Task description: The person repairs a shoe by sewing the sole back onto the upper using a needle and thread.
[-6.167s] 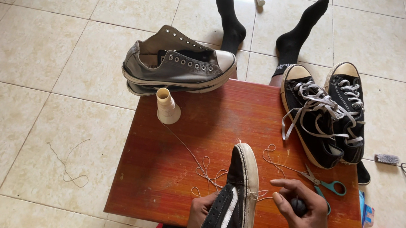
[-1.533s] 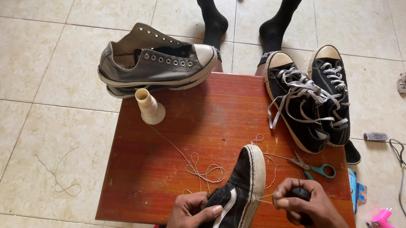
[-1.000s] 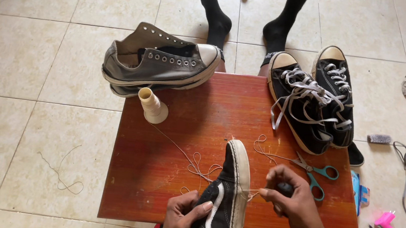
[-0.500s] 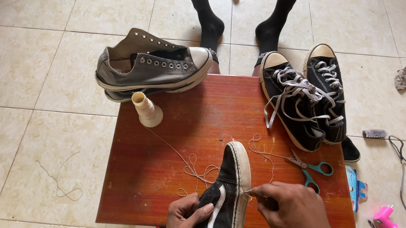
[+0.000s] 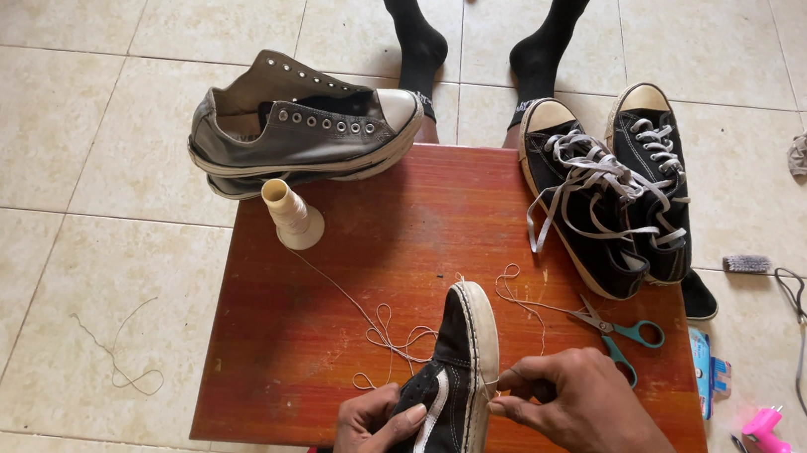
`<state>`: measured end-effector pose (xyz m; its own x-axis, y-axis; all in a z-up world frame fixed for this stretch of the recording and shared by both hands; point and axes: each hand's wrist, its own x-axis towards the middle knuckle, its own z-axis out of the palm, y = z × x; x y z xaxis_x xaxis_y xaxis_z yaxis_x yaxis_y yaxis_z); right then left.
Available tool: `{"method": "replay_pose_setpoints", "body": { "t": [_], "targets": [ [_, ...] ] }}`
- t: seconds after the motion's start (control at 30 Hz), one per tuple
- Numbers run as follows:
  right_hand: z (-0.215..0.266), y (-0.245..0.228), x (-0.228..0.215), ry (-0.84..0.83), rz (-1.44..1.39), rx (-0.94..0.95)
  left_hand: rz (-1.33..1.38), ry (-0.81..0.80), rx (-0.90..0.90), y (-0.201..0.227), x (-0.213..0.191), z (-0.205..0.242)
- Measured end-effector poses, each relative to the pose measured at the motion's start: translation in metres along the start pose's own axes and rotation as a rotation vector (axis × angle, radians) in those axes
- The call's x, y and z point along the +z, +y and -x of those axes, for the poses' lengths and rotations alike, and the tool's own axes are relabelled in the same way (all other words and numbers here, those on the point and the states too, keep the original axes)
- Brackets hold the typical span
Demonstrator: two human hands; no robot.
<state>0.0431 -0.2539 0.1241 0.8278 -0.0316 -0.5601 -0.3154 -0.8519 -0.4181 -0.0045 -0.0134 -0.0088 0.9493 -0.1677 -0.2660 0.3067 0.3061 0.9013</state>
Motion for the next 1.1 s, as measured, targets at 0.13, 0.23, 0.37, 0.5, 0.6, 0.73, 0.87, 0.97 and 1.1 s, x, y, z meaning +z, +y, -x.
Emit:
{"method": "replay_pose_setpoints", "body": {
  "t": [0.13, 0.23, 0.37, 0.5, 0.6, 0.73, 0.87, 0.97, 1.1],
  "targets": [
    [0.000, 0.008, 0.013, 0.042, 0.038, 0.053, 0.051, 0.004, -0.005, -0.003, 0.003, -0.001],
    [0.000, 0.014, 0.022, 0.072, -0.063, -0.003, 0.081, -0.006, -0.009, -0.001, 0.005, 0.001],
    [-0.001, 0.022, 0.031, 0.020, -0.275, -0.068, 0.097, -0.009, -0.002, -0.003, 0.004, -0.002],
    [0.005, 0.022, 0.038, 0.156, -0.368, -0.153, 0.076, -0.045, -0.045, 0.004, 0.002, -0.001],
    [0.014, 0.023, 0.048, 0.343, -0.175, -0.286, 0.030, -0.049, -0.050, 0.011, 0.002, -0.001],
    [0.014, 0.030, 0.047, 0.330, -0.245, -0.322, -0.014, -0.062, -0.052, 0.012, 0.002, -0.001],
    [0.014, 0.033, 0.022, 0.070, -0.767, -0.423, -0.044, -0.085, -0.035, 0.010, 0.001, -0.002],
    [0.018, 0.030, 0.000, 0.047, -0.910, -0.416, -0.035, -0.085, -0.066, 0.008, -0.001, -0.002],
    [0.020, 0.025, -0.026, -0.085, -1.093, -0.538, -0.027, -0.082, -0.084, 0.007, -0.002, -0.002]
  ]
}}
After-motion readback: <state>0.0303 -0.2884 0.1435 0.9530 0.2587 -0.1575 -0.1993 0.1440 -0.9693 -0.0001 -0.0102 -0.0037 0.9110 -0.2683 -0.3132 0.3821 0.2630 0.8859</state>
